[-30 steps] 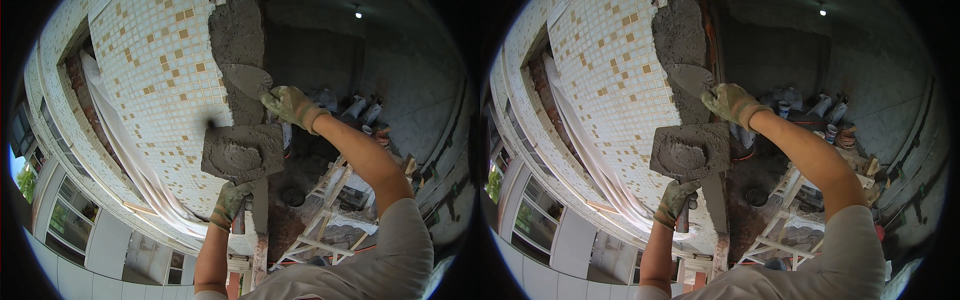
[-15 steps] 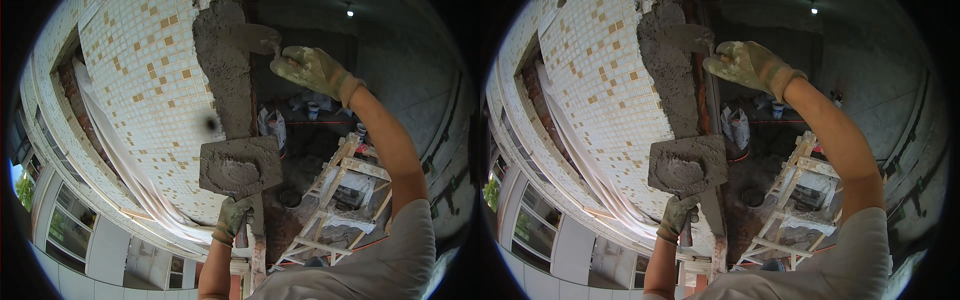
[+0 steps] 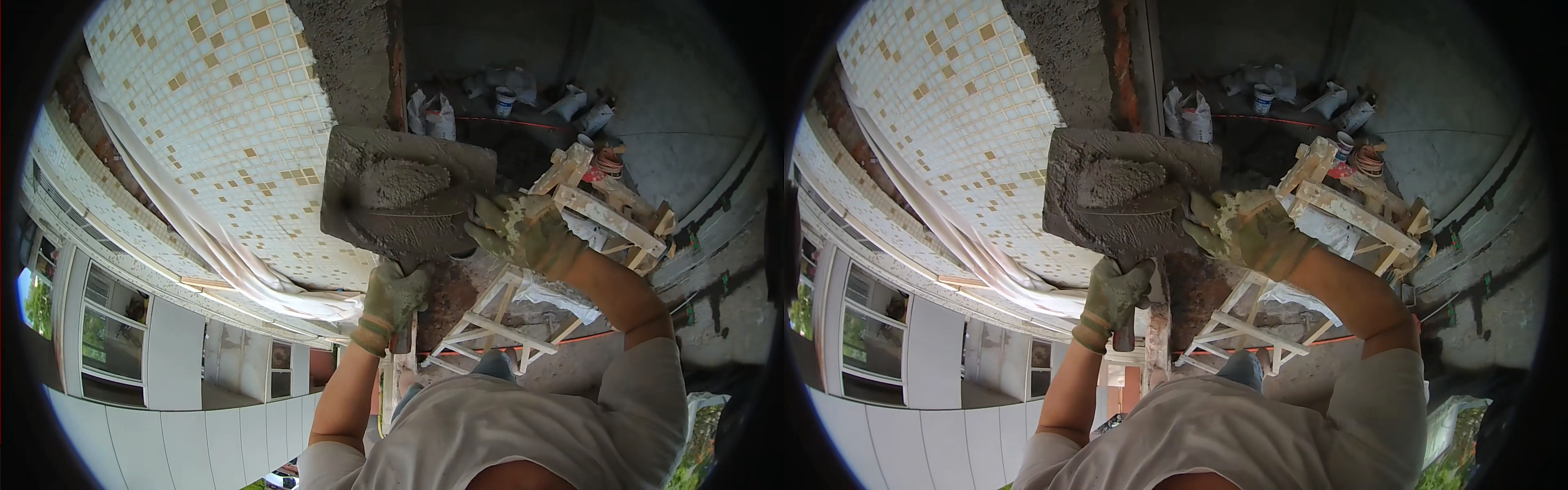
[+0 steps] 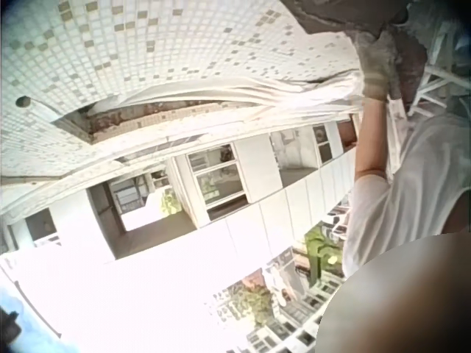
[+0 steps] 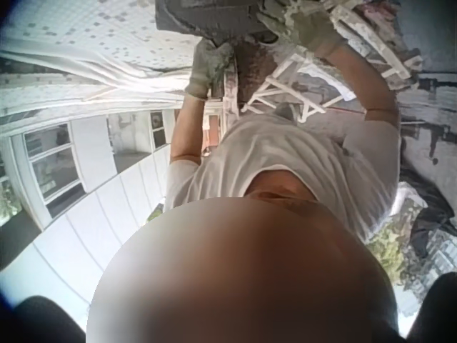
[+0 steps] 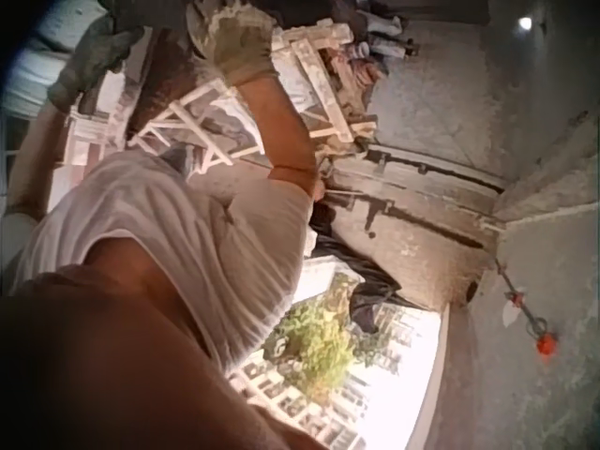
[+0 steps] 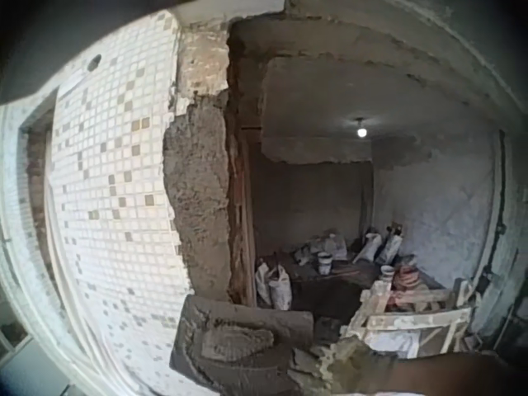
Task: Apply mortar to a brick wall using a trowel and a hawk.
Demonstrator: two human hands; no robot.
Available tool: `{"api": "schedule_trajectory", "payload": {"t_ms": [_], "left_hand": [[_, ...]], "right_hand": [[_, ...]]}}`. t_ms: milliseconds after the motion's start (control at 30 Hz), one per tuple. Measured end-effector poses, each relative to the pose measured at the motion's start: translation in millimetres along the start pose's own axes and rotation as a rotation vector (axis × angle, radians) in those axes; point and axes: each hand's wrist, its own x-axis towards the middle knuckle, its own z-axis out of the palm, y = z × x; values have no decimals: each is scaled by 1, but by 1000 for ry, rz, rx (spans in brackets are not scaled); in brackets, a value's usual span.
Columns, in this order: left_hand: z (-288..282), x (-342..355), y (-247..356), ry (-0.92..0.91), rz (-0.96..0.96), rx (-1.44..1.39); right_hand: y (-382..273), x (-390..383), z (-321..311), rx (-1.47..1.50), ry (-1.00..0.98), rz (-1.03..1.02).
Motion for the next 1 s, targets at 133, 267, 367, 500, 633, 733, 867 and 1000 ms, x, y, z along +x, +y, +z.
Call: {"api": "schedule_trajectory", "payload": {"t_ms": [133, 267, 367, 500, 633, 733, 867, 1000], "left_hand": [[30, 14, -91, 12, 312, 96], [37, 26, -75, -107, -30, -204], [28, 16, -32, -100, -76, -326], [25, 10, -20, -160, -56, -266], [28, 9, -64, -266, 73, 18], [45, 12, -83, -213, 173, -17], [50, 34, -55, -165, -61, -214], [38, 25, -33, -131, -14, -178]], "right_hand": [[-6, 3, -6, 104, 294, -45], [-19, -14, -5, 1094, 12, 700], [10, -49, -17, 869, 27, 584], [27, -91, 0, 263, 16, 57], [34, -59, -10, -37, 247, 24], [3, -50, -1, 281, 253, 211], [6, -42, -5, 1075, 56, 787], [47, -51, -29, 624, 97, 555]]}}
